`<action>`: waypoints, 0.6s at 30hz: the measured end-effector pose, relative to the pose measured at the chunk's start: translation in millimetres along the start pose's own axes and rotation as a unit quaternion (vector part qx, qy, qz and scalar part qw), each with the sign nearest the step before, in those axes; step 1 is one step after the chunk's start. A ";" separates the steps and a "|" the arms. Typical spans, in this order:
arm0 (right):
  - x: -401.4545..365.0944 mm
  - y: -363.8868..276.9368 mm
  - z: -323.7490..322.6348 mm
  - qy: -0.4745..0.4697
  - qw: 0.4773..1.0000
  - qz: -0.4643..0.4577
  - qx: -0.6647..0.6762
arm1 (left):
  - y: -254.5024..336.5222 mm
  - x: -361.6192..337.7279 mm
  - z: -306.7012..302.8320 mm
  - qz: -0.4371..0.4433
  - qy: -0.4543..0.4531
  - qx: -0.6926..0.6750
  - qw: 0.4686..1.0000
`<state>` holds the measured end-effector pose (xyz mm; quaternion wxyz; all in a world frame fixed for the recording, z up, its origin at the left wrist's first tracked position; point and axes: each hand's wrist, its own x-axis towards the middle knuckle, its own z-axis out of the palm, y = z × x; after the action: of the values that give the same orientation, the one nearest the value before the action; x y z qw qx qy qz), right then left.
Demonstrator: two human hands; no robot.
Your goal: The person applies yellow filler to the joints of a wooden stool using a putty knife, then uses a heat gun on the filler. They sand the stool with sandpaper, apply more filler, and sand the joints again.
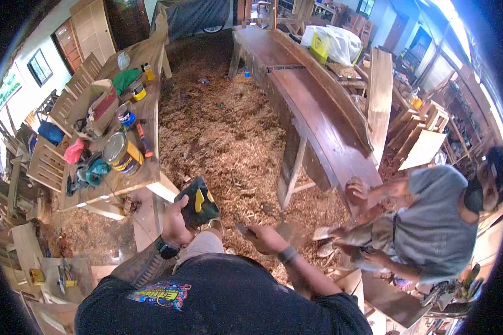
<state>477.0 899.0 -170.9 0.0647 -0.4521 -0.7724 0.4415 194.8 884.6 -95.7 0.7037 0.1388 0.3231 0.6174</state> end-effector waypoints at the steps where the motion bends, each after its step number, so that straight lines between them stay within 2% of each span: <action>1: 14.3 1.1 -9.8 0.005 0.999 0.033 0.017 | 5.5 20.2 -11.4 -0.013 -0.011 -0.004 1.000; 3: 50.7 4.5 -29.1 0.021 0.994 0.097 0.051 | 21.9 55.8 -26.3 -0.069 -0.013 -0.007 0.998; 7: 171.9 3.4 -71.6 0.095 0.973 0.064 0.201 | 55.0 147.1 -69.5 -0.113 -0.046 0.049 0.991; 8: 213.3 17.3 -78.0 0.112 0.972 0.076 0.194 | 64.8 168.8 -65.3 -0.097 -0.024 0.060 0.993; 9: 243.6 -9.8 -89.1 0.150 0.946 0.031 0.284 | 74.8 188.1 -59.9 -0.084 0.001 0.069 0.994; 11: 309.1 -21.2 -113.3 0.132 0.930 0.101 0.327 | 90.0 233.2 -82.3 -0.106 -0.020 0.071 0.992; 12: 335.9 -27.5 -122.0 0.127 0.904 0.083 0.399 | 98.6 255.9 -90.7 -0.102 -0.021 0.095 0.990; 15: 388.2 -97.8 -166.9 0.082 0.796 0.030 0.599 | 182.3 276.7 -28.6 -0.111 -0.007 0.249 0.962; 16: 413.4 -96.4 -170.1 0.103 0.786 0.047 0.608 | 191.6 291.0 -24.5 -0.091 -0.016 0.241 0.966; 18: 451.3 -95.2 -182.1 0.070 0.774 0.081 0.624 | 205.9 334.2 -45.0 -0.086 -0.030 0.360 0.929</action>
<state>243.9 1334.3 -125.8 0.3504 -0.4027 -0.2807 0.7976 15.8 1236.7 -101.9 0.6664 0.3730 0.5126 0.3925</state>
